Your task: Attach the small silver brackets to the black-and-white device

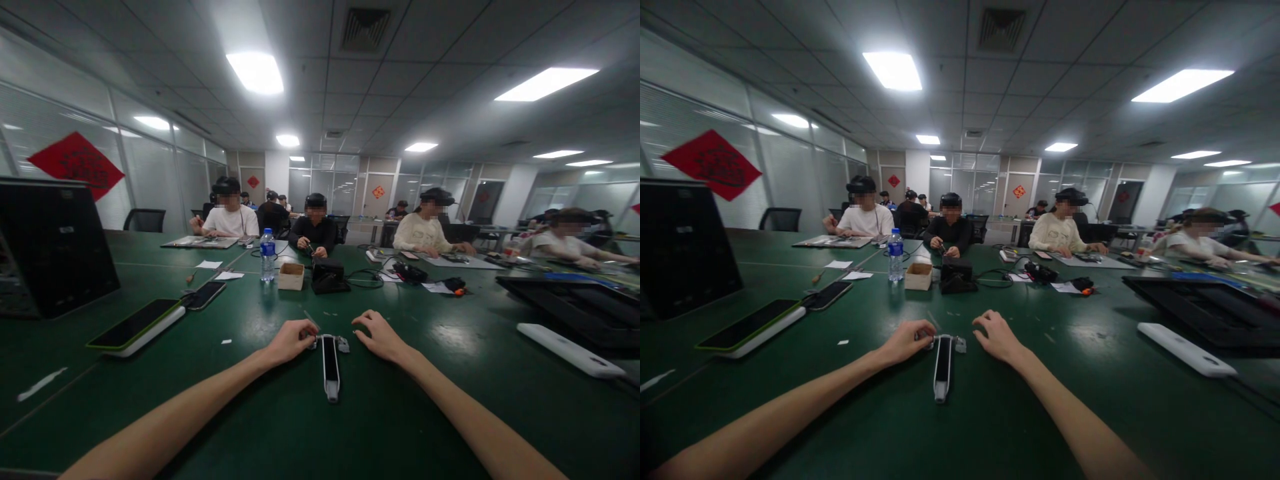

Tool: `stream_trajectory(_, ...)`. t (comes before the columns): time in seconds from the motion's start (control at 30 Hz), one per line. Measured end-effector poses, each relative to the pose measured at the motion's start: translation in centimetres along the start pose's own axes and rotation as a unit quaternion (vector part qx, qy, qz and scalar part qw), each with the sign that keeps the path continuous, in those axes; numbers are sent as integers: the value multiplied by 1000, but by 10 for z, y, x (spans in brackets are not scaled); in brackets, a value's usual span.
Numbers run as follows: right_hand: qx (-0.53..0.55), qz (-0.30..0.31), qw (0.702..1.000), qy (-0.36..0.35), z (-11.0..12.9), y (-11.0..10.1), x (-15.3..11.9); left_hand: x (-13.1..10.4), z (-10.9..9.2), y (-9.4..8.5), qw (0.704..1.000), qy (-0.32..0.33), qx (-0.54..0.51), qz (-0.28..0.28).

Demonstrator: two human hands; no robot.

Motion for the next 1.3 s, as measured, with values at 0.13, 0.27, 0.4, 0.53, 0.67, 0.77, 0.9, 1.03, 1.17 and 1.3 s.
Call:
stream_trajectory(0.13, -17, 63, 998, -5, -11, 10, 4, 1, 4, 1, 1000, 3, 10, -3)
stream_trajectory(0.27, -15, 65, 998, 2, -9, 9, 5, 2, 7, 3, 1000, 7, 7, -5)
stream_trajectory(0.4, -19, 70, 997, -24, 0, 12, 4, 1, 7, 1, 1000, -11, 16, -20)
stream_trajectory(0.53, -20, 76, 997, -19, -1, 15, 5, 0, 3, 1, 999, -5, 21, -24)
stream_trajectory(0.67, -3, 57, 998, -5, 4, 9, 3, -2, 2, -1, 999, 2, 38, -39)
stream_trajectory(0.77, 18, 42, 999, -14, 21, 4, 0, -5, -4, -3, 995, 23, 73, -60)
stream_trajectory(0.9, 54, 29, 997, -53, 56, 3, -5, -10, -23, 3, 979, 80, 173, -74)
stream_trajectory(1.03, 96, 36, 990, -98, 84, 10, -8, -14, -39, 14, 959, 146, 236, -61)
stream_trajectory(1.17, 145, 49, 982, -113, 93, 15, -8, -15, -43, 21, 950, 181, 251, -37)
stream_trajectory(1.3, 157, 44, 980, -118, 93, 17, -7, -17, -45, 22, 946, 192, 261, -28)
Point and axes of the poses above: each hand's wrist, its own x-axis towards the middle knuckle, its own y-axis out of the palm, z = x × y, the point moved 9 cm from there along x, towards the middle knuckle, and after that the axes turned 14 degrees about z, right-handed, at the moved point
